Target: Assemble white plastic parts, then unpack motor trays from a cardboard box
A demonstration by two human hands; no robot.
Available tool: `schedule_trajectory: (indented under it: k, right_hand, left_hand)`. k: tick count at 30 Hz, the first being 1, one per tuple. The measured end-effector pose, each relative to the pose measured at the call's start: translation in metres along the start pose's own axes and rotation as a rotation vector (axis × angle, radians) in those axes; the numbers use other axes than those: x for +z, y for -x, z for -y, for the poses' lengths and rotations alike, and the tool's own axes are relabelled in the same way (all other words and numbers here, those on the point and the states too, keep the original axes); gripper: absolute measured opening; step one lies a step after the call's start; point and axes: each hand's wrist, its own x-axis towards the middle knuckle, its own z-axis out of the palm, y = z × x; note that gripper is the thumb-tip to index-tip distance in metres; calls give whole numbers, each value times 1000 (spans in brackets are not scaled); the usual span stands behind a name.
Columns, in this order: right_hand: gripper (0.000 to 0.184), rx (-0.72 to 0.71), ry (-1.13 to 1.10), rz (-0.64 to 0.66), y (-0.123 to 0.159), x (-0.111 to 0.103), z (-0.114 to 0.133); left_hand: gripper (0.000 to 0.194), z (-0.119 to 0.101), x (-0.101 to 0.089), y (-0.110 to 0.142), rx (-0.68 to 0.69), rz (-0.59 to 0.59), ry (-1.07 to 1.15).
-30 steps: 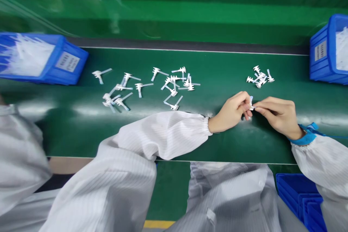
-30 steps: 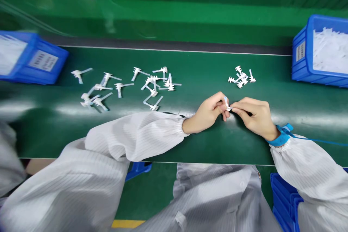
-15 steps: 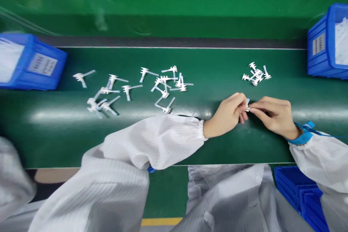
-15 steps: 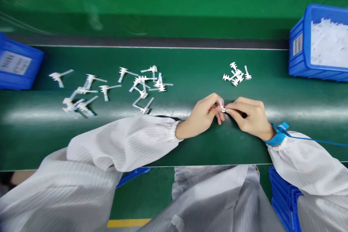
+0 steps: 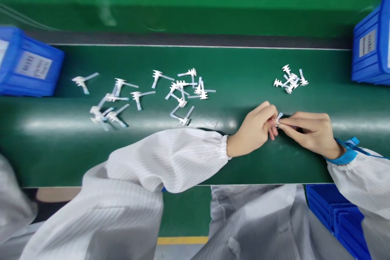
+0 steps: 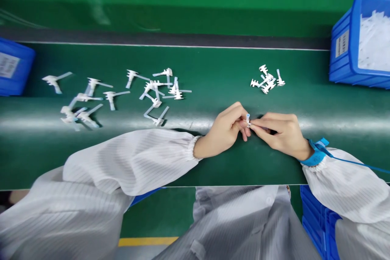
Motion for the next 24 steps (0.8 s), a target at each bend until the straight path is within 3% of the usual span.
schedule_trajectory:
  k: [11,24]
  right_hand:
    - [13,20,-32,27,-2,0,3]
    - [15,51,46,17,-5,6,10]
  left_hand:
    - [18,-2,-1,1,-40,-6,-12]
    - [19,-1,1,0,-32,-117,-21]
